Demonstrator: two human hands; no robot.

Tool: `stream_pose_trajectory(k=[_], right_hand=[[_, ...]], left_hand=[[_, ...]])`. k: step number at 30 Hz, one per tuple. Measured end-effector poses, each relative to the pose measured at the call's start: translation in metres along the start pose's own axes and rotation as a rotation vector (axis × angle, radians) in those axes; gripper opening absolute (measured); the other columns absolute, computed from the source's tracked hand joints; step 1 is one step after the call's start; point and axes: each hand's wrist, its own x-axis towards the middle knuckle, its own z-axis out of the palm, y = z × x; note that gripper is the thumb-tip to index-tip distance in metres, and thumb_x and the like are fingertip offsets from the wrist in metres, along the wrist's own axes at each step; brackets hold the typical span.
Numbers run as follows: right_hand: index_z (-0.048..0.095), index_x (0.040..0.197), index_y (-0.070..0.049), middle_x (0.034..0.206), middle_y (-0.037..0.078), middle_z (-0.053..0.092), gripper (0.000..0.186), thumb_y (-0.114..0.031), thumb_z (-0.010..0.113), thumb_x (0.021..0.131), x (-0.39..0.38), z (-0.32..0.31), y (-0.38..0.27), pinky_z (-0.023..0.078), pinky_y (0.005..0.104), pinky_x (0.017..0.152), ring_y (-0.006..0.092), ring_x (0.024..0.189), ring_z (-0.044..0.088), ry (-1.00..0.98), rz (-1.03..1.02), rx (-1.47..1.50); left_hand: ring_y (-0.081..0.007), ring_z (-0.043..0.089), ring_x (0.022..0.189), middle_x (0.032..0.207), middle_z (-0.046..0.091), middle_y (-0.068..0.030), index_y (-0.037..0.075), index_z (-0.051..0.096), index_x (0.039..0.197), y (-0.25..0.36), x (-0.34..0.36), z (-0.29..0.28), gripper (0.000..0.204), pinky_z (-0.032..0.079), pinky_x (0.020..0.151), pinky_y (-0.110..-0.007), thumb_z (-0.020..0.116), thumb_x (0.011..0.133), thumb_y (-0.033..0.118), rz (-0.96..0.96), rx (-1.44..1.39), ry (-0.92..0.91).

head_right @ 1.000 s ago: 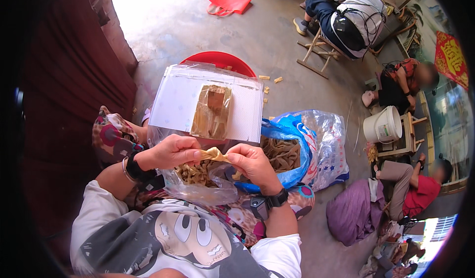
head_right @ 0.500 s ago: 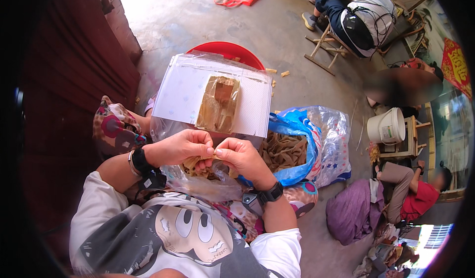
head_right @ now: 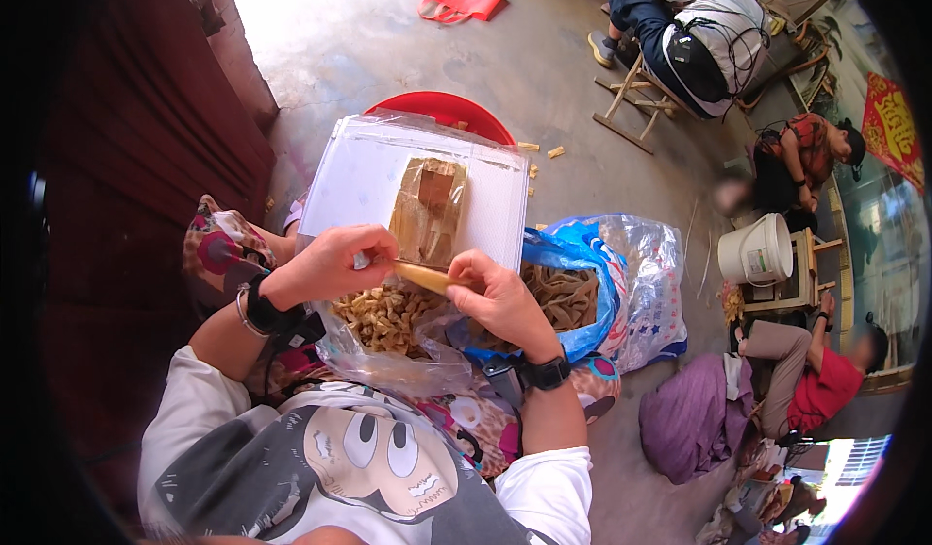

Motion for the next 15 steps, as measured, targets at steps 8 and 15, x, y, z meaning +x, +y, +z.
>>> stream_pose_trajectory(k=[8,15], right_hand=[[0.057,0.097,-0.004,0.084,0.012,0.060,0.014,0.000,0.060,0.084,0.030,0.015,0.017,0.048,0.0310,0.064,0.0291,0.072,0.059,0.394,-0.570,-0.558],[0.059,0.095,-0.003,0.082,0.010,0.061,0.009,-0.011,0.058,0.090,0.022,0.004,0.031,0.050,0.0295,0.062,0.0230,0.070,0.063,0.424,-0.392,-0.725]], left_hand=[[-0.0239,0.056,0.088,0.093,0.057,-0.0059,0.007,0.059,0.092,-0.010,0.018,0.011,0.027,0.050,0.075,-0.033,0.065,0.066,0.003,0.329,0.692,0.313],[-0.0228,0.056,0.085,0.096,0.058,-0.0056,0.008,0.058,0.090,-0.023,0.008,0.004,0.022,0.049,0.074,-0.032,0.065,0.070,0.005,0.182,0.778,0.146]])
